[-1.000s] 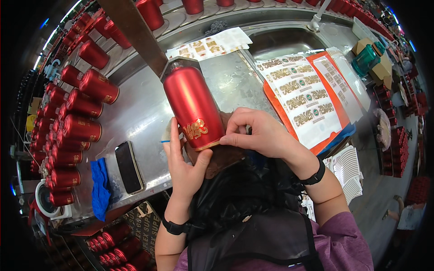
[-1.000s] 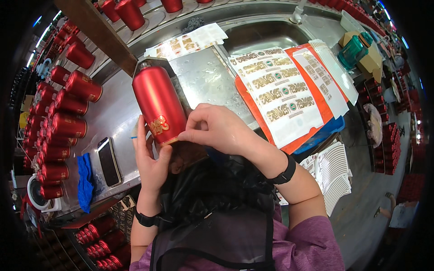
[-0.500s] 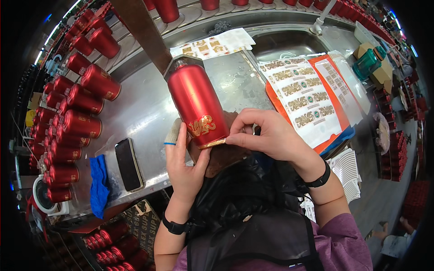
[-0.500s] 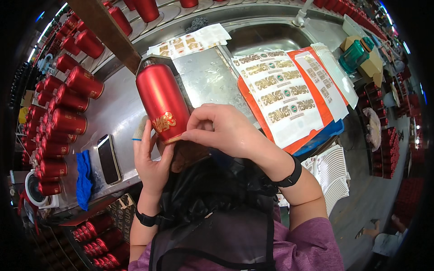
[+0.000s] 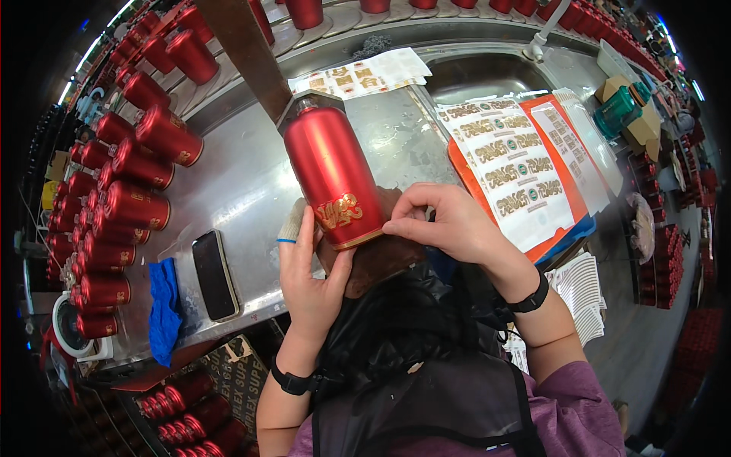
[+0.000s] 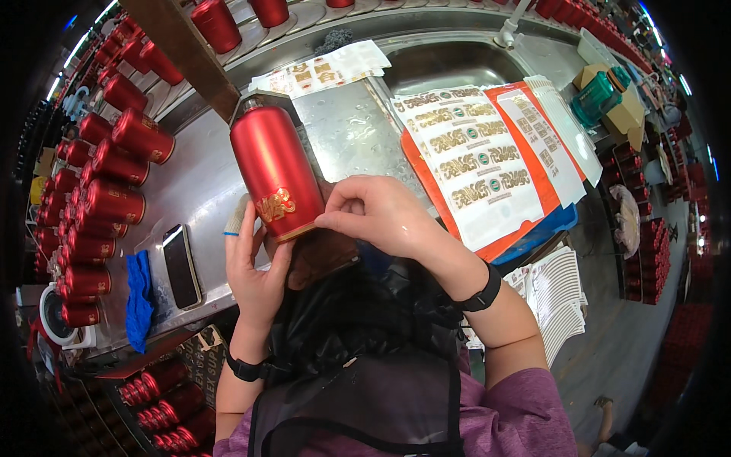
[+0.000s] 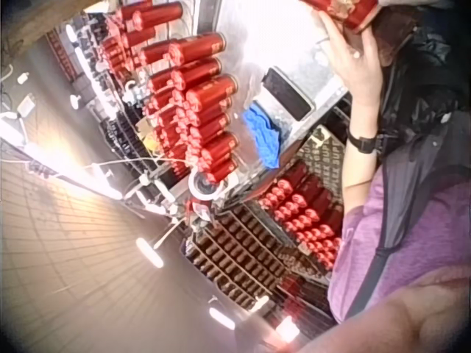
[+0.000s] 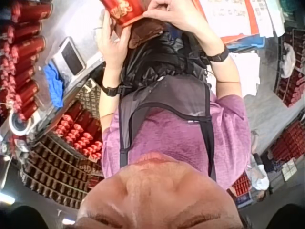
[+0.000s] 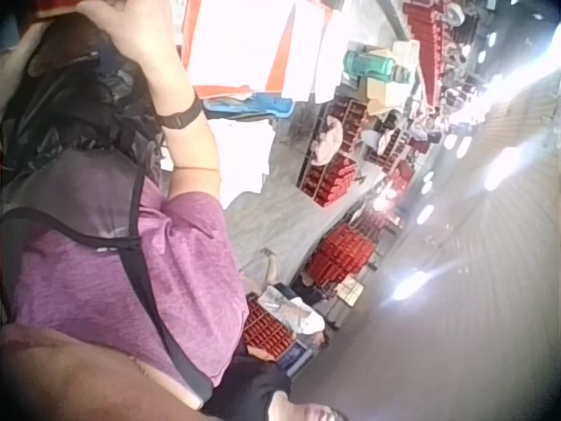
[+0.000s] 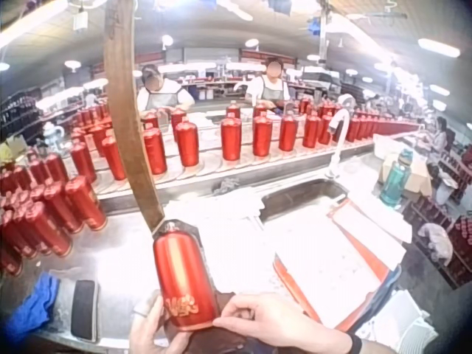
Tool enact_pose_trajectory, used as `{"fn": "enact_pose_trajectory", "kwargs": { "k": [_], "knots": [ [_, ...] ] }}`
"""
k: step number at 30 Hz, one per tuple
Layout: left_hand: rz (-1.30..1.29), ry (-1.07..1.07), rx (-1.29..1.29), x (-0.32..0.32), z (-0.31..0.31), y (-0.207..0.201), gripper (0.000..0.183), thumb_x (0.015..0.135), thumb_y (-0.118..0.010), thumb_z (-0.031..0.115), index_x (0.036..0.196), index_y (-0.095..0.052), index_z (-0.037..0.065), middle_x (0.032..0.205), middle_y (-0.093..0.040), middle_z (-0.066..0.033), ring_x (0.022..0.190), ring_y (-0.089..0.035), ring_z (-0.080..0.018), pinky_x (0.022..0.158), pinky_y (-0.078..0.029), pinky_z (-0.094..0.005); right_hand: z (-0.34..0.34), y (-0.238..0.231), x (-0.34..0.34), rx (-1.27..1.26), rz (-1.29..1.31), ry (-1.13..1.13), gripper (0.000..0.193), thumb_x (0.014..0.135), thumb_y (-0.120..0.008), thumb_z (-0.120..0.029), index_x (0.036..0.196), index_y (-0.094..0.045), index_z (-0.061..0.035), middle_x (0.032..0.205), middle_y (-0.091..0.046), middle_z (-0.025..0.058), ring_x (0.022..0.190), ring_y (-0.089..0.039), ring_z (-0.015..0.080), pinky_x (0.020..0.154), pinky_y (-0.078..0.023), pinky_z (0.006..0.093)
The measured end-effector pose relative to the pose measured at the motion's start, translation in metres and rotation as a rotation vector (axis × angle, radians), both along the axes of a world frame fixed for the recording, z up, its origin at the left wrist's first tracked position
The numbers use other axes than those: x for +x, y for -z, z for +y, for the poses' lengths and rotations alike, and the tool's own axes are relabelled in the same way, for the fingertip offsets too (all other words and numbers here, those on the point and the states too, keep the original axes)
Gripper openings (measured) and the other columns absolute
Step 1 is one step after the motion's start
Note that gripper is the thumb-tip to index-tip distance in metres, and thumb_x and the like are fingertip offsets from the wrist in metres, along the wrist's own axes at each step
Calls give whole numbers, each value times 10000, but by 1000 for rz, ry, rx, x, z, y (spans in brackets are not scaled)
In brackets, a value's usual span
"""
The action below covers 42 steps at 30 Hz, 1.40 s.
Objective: Applying gold-colored labels and decorative stickers to red liquor bottles on an assembly line.
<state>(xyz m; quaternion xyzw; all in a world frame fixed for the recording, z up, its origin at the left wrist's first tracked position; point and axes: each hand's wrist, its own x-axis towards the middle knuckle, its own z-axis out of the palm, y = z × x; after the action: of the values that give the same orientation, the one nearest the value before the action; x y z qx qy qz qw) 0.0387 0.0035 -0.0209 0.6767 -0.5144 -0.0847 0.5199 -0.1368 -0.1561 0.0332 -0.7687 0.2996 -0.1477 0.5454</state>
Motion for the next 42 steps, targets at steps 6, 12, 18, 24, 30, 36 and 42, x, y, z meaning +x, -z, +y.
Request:
{"fn": "enact_pose_trajectory", "kwargs": {
  "k": [6, 12, 18, 24, 30, 36, 42],
  "knots": [
    [36, 8, -10, 0, 0, 3, 724, 885, -790, 46, 1528, -462, -9, 1376, -560, -217, 1221, -628, -315, 999, -548, -383, 0, 5, 3, 90, 64, -4, 204, 915, -803, -196, 865, -723, -15, 771, -620, 5, 710, -528, 75, 650, -429, 266],
    [-238, -66, 19, -7, 12, 0, 637, 867, -786, 55, 1455, -550, -9, 1366, -590, -242, 1217, -631, -365, 1011, -537, -390, -2, 15, 7, 18, 25, -16, 286, 901, -804, -288, 844, -713, -23, 668, -628, 27, 613, -554, 88, 596, -454, 286],
    [-620, 133, -63, -4, 28, -11, 365, 824, -770, 33, 1188, -760, 30, 1207, -708, -137, 1184, -655, -327, 958, -574, -387, -5, 21, 7, 10, 24, -28, 313, 892, -815, -304, 836, -705, -16, 672, -637, 46, 625, -567, 103, 615, -463, 292],
    [-750, 211, -86, -2, 12, -21, 403, 757, -782, 34, 1159, -779, 58, 1234, -706, -63, 1182, -632, -282, 924, -582, -394, -7, 23, 8, 13, 22, -46, 314, 891, -817, -305, 840, -705, -16, 682, -645, 57, 631, -572, 107, 618, -466, 294],
    [-679, 160, -13, -11, 2, -27, 462, 804, -810, 105, 1261, -741, 92, 1330, -679, -88, 1255, -579, -315, 1047, -495, -414, -9, 21, 6, 78, 9, -51, 285, 900, -813, -279, 871, -721, -10, 700, -661, 34, 655, -581, 86, 625, -468, 272],
    [-604, -14, 69, -5, -8, -30, 738, 831, -830, 162, 1487, -527, 14, 1509, -519, -218, 1337, -528, -403, 1106, -442, -456, -13, 8, -6, 217, 13, -84, 173, 921, -782, -178, 944, -749, -9, 796, -699, 8, 763, -612, 77, 714, -484, 262],
    [-491, -4, 57, -2, -10, -24, 740, 868, -807, 114, 1517, -474, -13, 1517, -501, -254, 1370, -517, -419, 1134, -426, -456, -14, 2, -7, 224, 47, -54, 139, 917, -777, -147, 940, -758, -11, 822, -713, 14, 805, -622, 82, 752, -487, 265]
  ]
}}
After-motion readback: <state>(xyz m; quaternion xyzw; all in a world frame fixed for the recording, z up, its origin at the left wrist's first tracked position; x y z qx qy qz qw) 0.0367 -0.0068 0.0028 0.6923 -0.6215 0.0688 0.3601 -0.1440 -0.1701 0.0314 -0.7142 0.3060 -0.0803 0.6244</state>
